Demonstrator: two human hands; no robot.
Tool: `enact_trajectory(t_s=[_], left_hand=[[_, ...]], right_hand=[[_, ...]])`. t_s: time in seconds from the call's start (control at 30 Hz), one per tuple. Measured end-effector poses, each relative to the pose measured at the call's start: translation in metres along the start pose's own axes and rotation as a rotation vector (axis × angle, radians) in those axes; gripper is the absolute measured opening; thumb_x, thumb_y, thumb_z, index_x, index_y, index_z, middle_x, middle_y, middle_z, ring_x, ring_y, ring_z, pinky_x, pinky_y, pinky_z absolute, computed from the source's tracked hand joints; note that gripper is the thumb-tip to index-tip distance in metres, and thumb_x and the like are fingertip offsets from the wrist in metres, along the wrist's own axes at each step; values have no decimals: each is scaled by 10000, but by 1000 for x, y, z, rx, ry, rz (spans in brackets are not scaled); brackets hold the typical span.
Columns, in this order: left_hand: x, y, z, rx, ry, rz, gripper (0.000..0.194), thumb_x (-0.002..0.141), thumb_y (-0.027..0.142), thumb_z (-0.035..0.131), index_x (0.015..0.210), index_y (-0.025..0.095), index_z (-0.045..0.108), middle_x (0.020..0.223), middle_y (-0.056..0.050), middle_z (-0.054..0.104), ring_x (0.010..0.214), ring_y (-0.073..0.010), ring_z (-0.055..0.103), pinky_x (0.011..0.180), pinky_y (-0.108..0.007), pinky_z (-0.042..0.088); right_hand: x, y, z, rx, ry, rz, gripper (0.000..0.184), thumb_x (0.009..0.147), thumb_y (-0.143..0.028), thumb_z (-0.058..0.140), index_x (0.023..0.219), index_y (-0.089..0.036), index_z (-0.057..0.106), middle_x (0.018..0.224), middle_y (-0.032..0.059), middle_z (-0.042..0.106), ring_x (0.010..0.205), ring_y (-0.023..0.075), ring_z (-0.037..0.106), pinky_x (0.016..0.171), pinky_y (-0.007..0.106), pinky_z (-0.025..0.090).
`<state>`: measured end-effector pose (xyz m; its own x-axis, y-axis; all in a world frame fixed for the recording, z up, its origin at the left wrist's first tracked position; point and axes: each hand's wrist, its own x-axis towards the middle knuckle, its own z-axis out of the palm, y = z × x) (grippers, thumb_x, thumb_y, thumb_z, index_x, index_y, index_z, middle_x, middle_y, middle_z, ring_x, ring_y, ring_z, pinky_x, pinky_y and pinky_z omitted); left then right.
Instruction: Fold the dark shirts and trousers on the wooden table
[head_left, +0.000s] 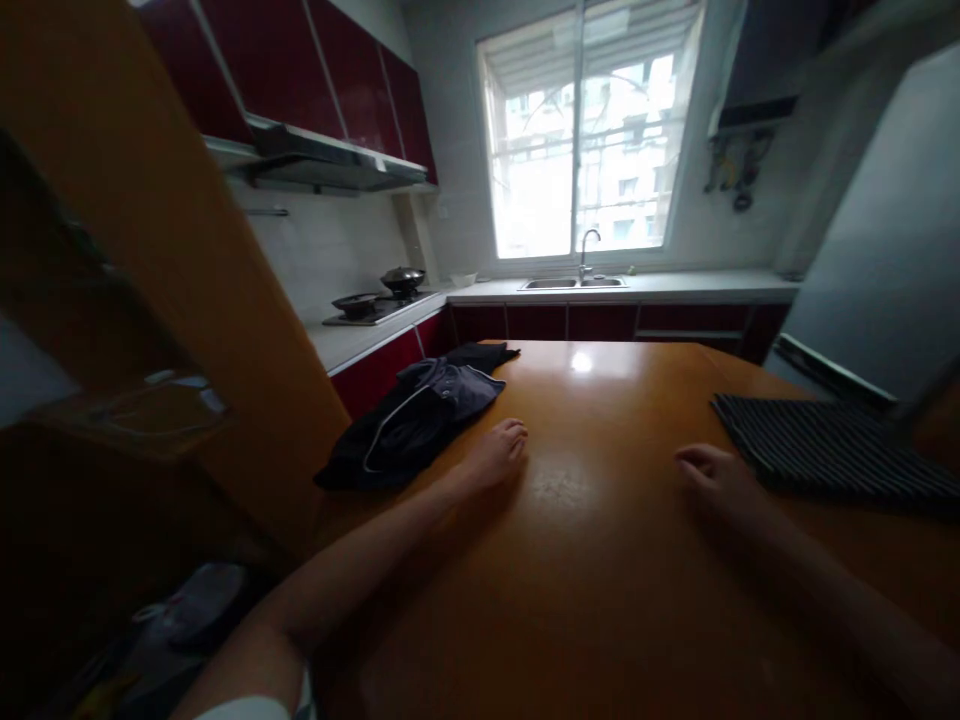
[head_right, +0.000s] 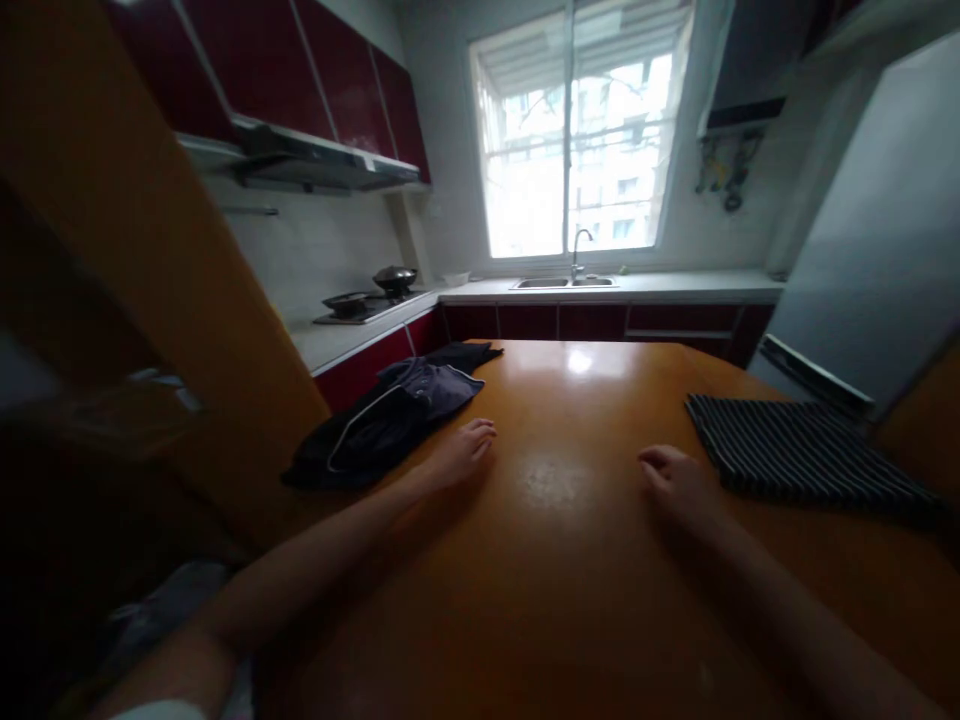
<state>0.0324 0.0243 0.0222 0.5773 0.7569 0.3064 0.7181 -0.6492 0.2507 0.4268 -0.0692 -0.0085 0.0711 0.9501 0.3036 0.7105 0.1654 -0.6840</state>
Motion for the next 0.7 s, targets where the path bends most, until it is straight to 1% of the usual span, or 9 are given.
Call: enact_trajectory(t_s=[0.07, 0.13, 0.23, 0.3, 0.4, 0.47, 0.57, 0.63, 0.7], left_hand=[[19, 9, 35, -63, 34, 34, 280, 995, 238, 443, 1082, 175, 702, 1279, -132, 652, 1207, -231, 620, 1084, -369, 472], [35, 17, 60, -111, 42, 70, 288, 1002, 281, 428, 1057, 195, 698, 1251, -123, 660, 1189, -243, 621, 1072, -395, 477], [54, 22, 76, -169, 21, 109, 299, 997, 316, 413, 1059, 215, 688, 1196, -113, 678, 1142, -256, 628, 1051, -424, 482], [58, 21, 79, -203, 7, 132, 299, 987, 346, 426, 1072, 222, 684, 1205, -111, 675, 1138, -263, 627, 1048, -434, 481], [57, 14, 80, -244, 4, 160, 310, 980, 375, 432, 1094, 224, 678, 1232, -109, 666, 1147, -265, 625, 1050, -432, 479], [54, 11, 80, -262, 16, 169, 311, 979, 375, 434, 1094, 217, 677, 1238, -114, 663, 1154, -266, 622, 1053, -428, 475], [52, 10, 81, -281, 35, 167, 303, 973, 372, 439, 1066, 216, 682, 1216, -116, 670, 1146, -265, 624, 1048, -422, 476], [53, 12, 82, -303, 36, 153, 295, 962, 383, 450, 1029, 219, 686, 1154, -107, 686, 1101, -258, 639, 1020, -413, 491], [54, 14, 81, -333, 48, 117, 281, 936, 397, 481, 994, 213, 685, 1091, -100, 698, 1053, -254, 652, 989, -408, 506]], right_hand=[[8, 22, -18, -259, 151, 65, 337, 884, -323, 504, 1088, -165, 721, 1172, 149, 697, 1129, 295, 619, 1030, 448, 455], [12, 40, -39, -514, 229, 264, 411, 907, -331, 520, 1230, -132, 678, 1292, 194, 632, 1226, 333, 546, 1040, 471, 430], [10, 53, -61, -676, 157, 529, 544, 919, -448, 568, 1351, -120, 602, 1402, 226, 547, 1303, 381, 474, 1019, 497, 426], [9, 54, -67, -681, 114, 591, 520, 932, -446, 568, 1325, -109, 613, 1394, 230, 553, 1303, 371, 484, 1013, 462, 427], [10, 51, -67, -653, 101, 594, 364, 971, -297, 504, 1232, -91, 652, 1296, 231, 627, 1220, 314, 573, 980, 386, 431], [11, 48, -66, -637, 87, 592, 317, 978, -221, 467, 1196, -93, 659, 1243, 228, 664, 1159, 288, 619, 952, 361, 433], [9, 39, -60, -617, 60, 548, 288, 992, -213, 459, 1174, -97, 650, 1216, 234, 683, 1127, 293, 641, 922, 357, 432], [5, 27, -46, -599, 37, 487, 268, 1001, -231, 468, 1161, -103, 641, 1196, 227, 693, 1118, 295, 646, 907, 352, 431], [-1, 9, -21, -574, 7, 411, 231, 1004, -244, 484, 1139, -134, 636, 1172, 190, 706, 1100, 273, 652, 889, 328, 430]])
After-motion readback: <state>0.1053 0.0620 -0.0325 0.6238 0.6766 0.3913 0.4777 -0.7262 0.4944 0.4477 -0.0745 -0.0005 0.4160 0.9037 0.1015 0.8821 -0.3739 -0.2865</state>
